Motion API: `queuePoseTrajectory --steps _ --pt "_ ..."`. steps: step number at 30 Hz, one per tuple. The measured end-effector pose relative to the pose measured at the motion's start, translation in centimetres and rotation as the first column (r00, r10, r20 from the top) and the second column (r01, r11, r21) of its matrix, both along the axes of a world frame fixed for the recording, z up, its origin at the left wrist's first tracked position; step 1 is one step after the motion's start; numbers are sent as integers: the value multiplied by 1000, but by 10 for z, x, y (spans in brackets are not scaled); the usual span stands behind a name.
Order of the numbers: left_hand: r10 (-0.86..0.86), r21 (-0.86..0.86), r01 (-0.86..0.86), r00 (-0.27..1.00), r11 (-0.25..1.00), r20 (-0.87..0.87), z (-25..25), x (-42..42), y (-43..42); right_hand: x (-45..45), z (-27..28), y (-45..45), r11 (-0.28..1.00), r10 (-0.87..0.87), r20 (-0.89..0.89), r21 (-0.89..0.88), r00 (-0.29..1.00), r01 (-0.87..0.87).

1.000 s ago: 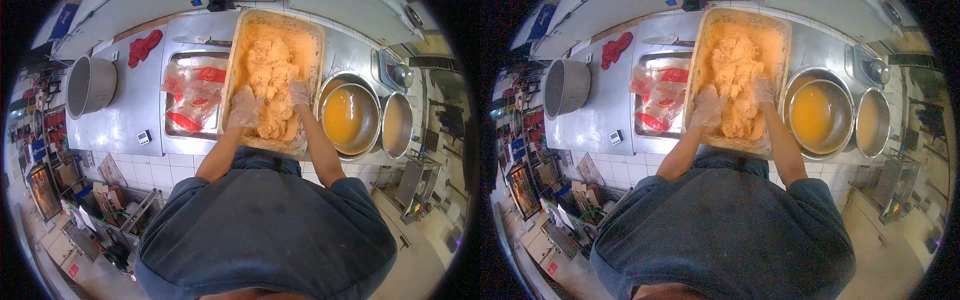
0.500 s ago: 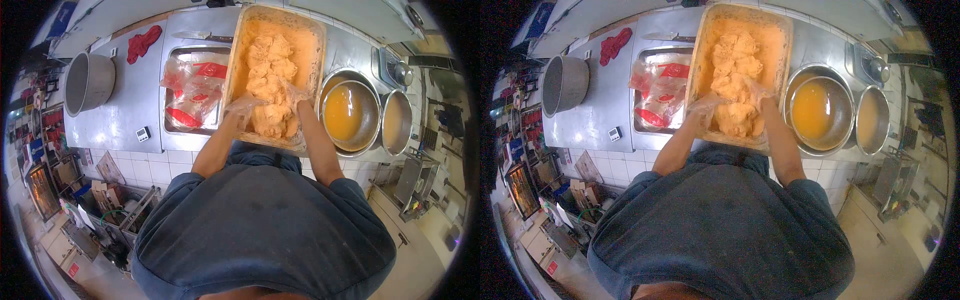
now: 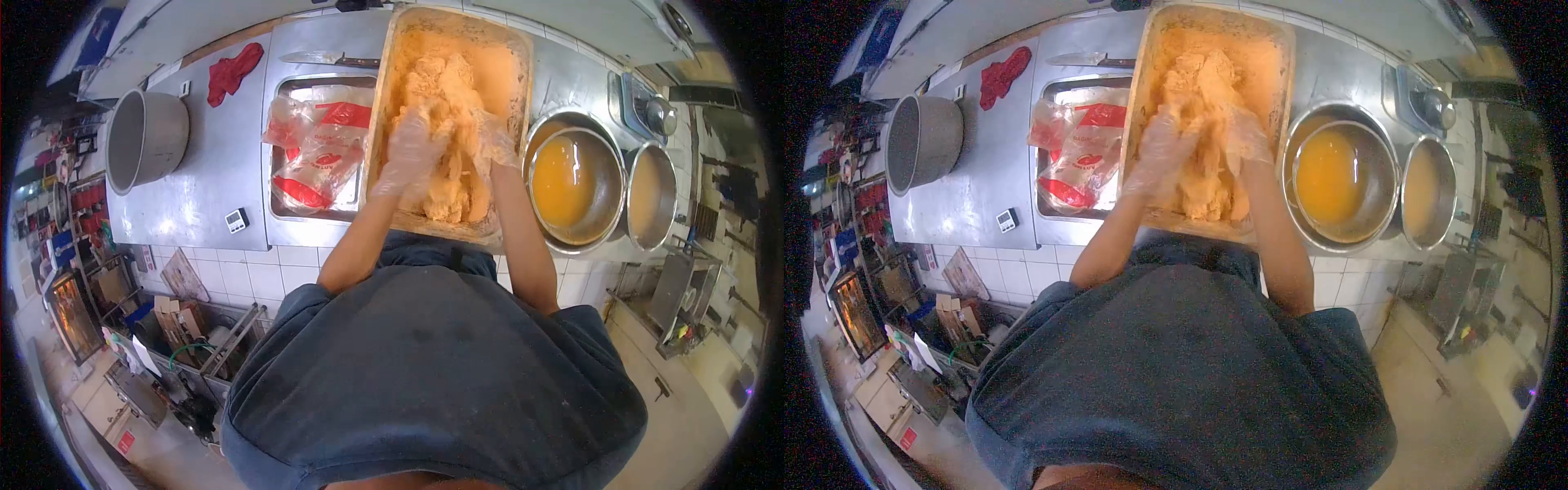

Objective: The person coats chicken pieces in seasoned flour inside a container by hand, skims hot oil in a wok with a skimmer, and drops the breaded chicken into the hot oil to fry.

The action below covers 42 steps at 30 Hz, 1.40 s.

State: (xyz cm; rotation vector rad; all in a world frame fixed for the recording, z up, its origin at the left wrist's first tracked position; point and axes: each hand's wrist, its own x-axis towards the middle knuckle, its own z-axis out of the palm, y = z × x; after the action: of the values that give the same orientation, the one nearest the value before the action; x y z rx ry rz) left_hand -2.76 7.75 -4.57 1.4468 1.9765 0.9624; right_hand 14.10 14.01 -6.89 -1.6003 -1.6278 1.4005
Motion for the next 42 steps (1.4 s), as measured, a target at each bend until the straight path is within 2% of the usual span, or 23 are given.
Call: queuePoseTrajectory --steps 1,2,4,5,7,10,11,13,15,17,19,21,22,24,26,28,29,30,31,35,39,41,42 --pt "36 159 -18 993 987 -114 -6 -2 -7 7 7 -8 999 -50 -18 20 999 50" --pt "56 86 -47 993 995 -104 -11 -2 -18 26 -7 -20 900 80 405 364 911 -241" --pt "108 -53 -114 989 992 -98 -12 -1 -43 36 -32 -38 856 27 678 364 735 -367" --pt "217 -52 -226 967 973 -136 -26 5 -56 32 -47 -43 979 -6 580 169 815 -113" --pt "-56 -353 23 995 935 -83 -94 -3 -85 37 -83 -62 996 57 555 -91 830 -8" --pt "-229 -499 249 968 830 104 -112 -11 -101 43 -106 -85 976 216 598 -116 772 -183" --pt "-254 -511 248 965 823 59 -121 -11 -94 42 -106 -95 992 121 521 -102 845 -78" --pt "-167 -586 218 976 780 141 -104 -11 -94 41 -87 -104 991 133 452 -51 882 -124" --pt "92 -694 194 931 693 352 -29 -12 -80 54 -75 -99 907 341 501 48 795 -419" --pt "69 -680 251 911 689 406 -71 -17 -82 70 -157 -97 964 262 266 -30 928 -264" --pt "191 -783 229 895 578 403 -79 -19 -78 60 -166 -95 952 -47 -97 -304 994 16" --pt "428 -939 168 856 301 290 -60 -6 -68 28 -84 -97 611 -624 -313 -767 716 197" --pt "302 -835 286 837 469 456 -89 -12 -78 23 -63 -98 580 -618 -394 -812 680 57" --pt "414 -783 292 719 549 558 -58 -11 -74 13 -29 -94 509 -615 -543 -827 572 -239" --pt "534 -755 255 573 604 621 -28 -10 -71 7 16 -83 475 -649 -516 -849 559 -232" --pt "592 -725 219 450 653 669 -28 -11 -69 9 11 -85 702 -451 -591 -698 669 -143" --pt "610 -708 207 382 675 694 -35 -11 -66 15 -15 -88 889 -204 -596 -445 777 -107" --pt "626 -693 192 313 695 715 -41 -11 -66 9 10 -82 763 -429 -576 -644 696 -63" --pt "620 -710 154 384 687 684 -31 -8 -67 2 36 -76 589 -652 -484 -808 584 -12" --pt "447 -559 9 591 829 672 -12 13 -64 58 -63 -54 899 -40 -456 -405 889 -167" --pt "216 -625 40 919 780 328 -25 8 -68 59 -44 -24 876 349 108 -390 931 -284" --pt "334 -610 -74 885 789 325 -20 10 -75 62 -51 -23 909 376 173 -260 910 -326" --pt "470 -567 -178 775 804 423 -28 13 -79 68 -53 -31 957 229 -34 -174 973 -231"
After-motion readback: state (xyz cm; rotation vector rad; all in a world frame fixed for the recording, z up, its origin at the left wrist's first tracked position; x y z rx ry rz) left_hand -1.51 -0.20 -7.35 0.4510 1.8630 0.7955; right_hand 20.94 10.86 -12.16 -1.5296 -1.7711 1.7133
